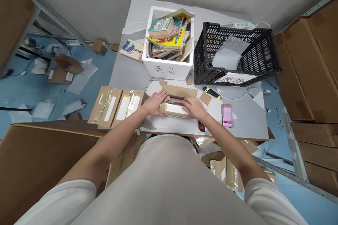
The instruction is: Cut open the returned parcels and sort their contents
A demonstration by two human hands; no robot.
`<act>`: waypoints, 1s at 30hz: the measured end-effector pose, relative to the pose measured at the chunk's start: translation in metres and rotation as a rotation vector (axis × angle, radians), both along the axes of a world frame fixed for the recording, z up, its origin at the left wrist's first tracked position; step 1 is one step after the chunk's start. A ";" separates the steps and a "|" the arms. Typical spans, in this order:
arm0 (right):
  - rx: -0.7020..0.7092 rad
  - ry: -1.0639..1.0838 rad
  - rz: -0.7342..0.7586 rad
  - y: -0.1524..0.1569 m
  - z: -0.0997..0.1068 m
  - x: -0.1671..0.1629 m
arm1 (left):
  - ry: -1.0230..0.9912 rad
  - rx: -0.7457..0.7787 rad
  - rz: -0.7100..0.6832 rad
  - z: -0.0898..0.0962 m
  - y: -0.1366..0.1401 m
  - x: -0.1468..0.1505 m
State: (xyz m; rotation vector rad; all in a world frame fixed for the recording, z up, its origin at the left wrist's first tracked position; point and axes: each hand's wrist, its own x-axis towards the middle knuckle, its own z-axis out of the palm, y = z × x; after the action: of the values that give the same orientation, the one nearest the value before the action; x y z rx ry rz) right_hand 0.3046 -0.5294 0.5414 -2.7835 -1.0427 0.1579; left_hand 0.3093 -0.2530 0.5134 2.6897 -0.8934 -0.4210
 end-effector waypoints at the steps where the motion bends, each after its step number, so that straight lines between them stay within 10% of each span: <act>1: -0.048 0.029 0.006 -0.001 0.004 -0.010 | 0.010 -0.021 -0.026 -0.003 0.004 0.004; 10: -0.163 0.007 -0.126 -0.014 -0.020 -0.106 | 0.090 -0.040 -0.141 -0.006 0.022 0.012; 17: -0.228 0.144 -0.134 0.006 0.018 -0.054 | -0.164 0.004 0.090 0.023 -0.023 -0.008; 21: -0.363 0.131 -0.035 0.025 0.032 -0.029 | -0.262 -0.004 -0.228 0.030 -0.049 -0.015; 30: -0.332 0.115 -0.351 -0.015 0.016 -0.058 | -0.171 0.163 0.002 0.026 -0.015 -0.019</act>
State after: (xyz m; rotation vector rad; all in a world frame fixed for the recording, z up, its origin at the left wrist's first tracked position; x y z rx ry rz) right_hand 0.2468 -0.5445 0.5572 -3.1514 -0.5280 0.4760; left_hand 0.2905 -0.2685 0.5390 2.9113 -0.9393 -0.2764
